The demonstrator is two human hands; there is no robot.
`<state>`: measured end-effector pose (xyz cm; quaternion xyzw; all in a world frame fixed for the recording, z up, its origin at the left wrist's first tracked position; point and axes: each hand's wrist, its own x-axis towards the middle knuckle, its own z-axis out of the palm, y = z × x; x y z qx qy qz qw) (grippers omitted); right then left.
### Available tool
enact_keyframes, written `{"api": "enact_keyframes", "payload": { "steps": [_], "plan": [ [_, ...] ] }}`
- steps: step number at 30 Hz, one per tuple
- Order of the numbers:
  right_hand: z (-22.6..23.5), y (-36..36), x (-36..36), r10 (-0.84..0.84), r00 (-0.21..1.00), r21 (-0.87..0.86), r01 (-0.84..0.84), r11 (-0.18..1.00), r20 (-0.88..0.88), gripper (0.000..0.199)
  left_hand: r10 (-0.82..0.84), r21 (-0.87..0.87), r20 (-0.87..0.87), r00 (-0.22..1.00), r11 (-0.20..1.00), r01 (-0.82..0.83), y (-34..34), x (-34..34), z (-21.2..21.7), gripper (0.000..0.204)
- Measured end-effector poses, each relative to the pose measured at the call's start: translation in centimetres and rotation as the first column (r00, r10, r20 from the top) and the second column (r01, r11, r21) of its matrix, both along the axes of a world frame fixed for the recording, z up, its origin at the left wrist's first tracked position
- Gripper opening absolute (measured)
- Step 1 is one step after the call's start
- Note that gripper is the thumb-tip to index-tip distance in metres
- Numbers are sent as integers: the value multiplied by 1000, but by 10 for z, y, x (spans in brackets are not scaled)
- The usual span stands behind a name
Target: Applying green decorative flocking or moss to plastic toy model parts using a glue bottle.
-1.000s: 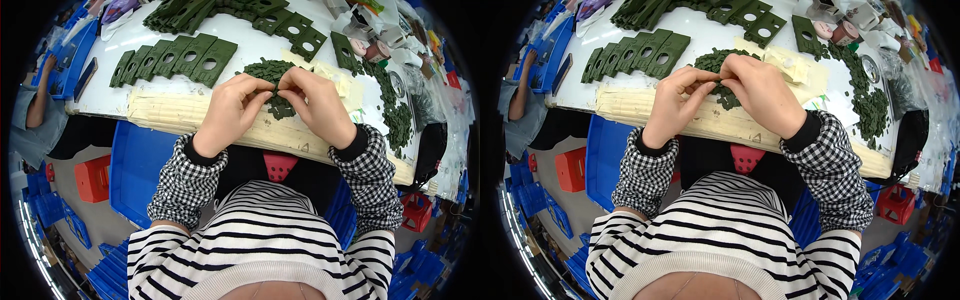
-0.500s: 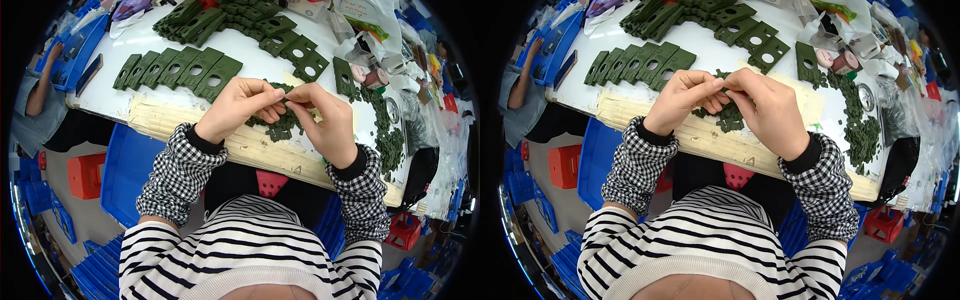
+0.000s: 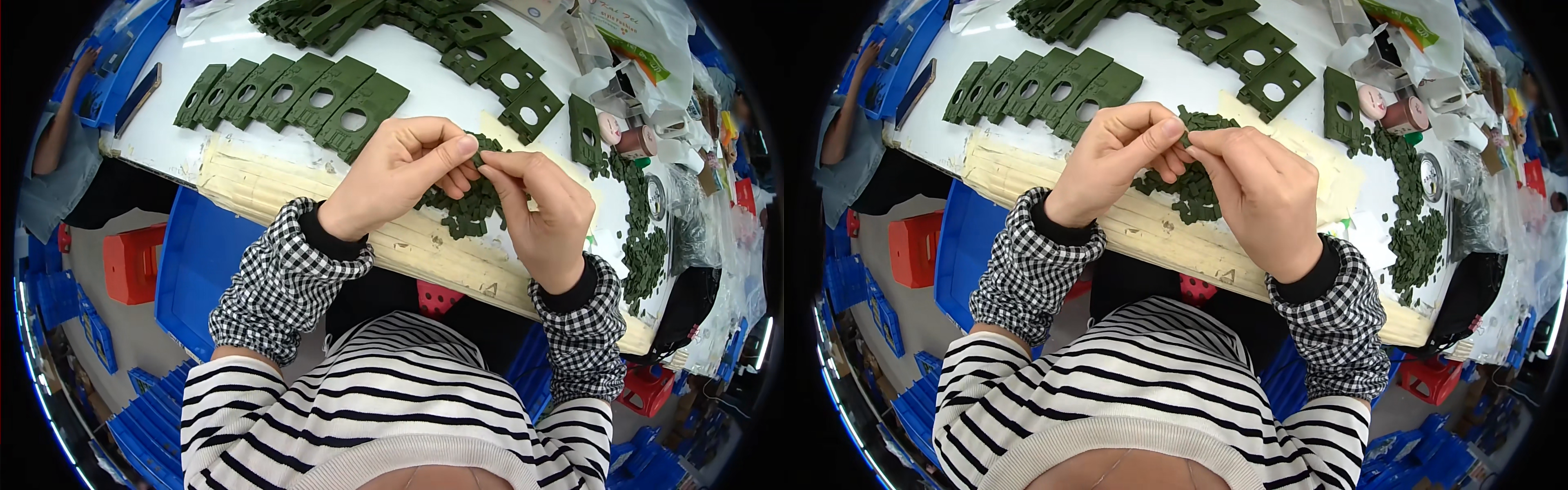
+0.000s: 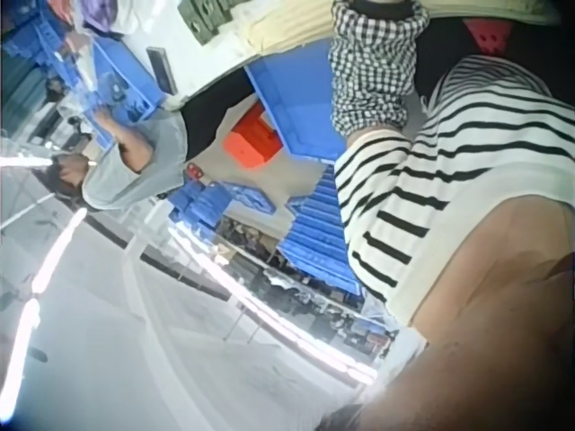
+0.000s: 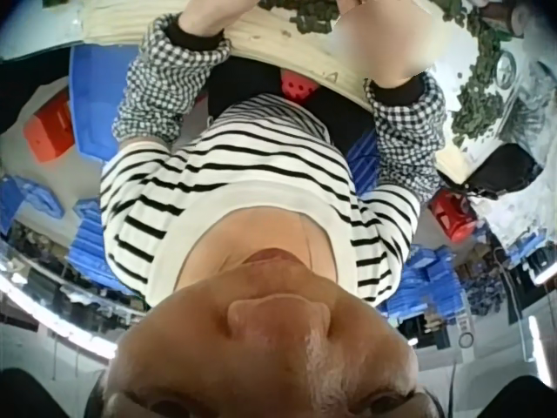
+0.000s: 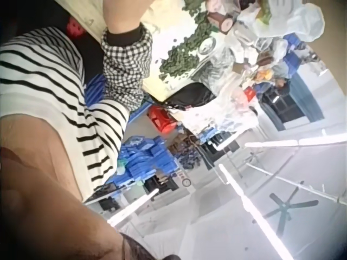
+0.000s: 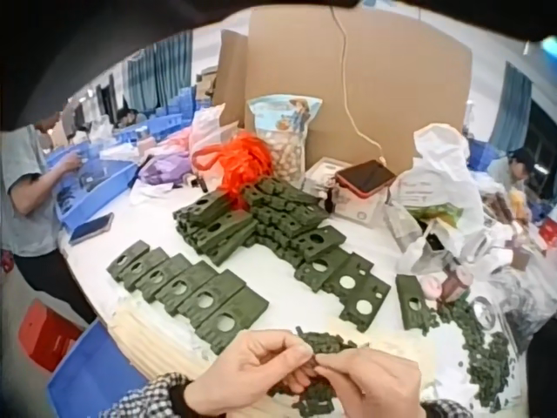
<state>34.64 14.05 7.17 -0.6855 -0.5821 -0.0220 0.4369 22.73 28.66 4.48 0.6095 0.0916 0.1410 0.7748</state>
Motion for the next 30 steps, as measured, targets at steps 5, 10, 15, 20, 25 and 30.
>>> {"api": "enact_keyframes", "payload": {
  "steps": [5,10,15,20,25,30],
  "plan": [
    [-8,1,3,-5,990,32,10,999,-139,9,7,-16,25,1000,1000,-6,1,4,-5,25],
    [-11,5,4,-41,992,38,46,998,-120,9,66,18,11,998,998,-66,0,9,-6,25],
    [-11,2,4,-75,987,-23,72,997,-139,10,182,217,-41,982,961,-169,-3,8,-6,22],
    [8,-14,5,77,980,-364,-140,921,-183,10,306,439,-25,952,858,-265,0,0,-8,19],
    [2,-17,-4,219,974,-485,-215,848,-49,14,368,510,19,930,796,-326,-1,4,-12,17],
    [-1,-16,-8,237,971,-522,-198,830,9,14,337,542,39,941,784,-303,0,2,-10,19]
  ]
}}
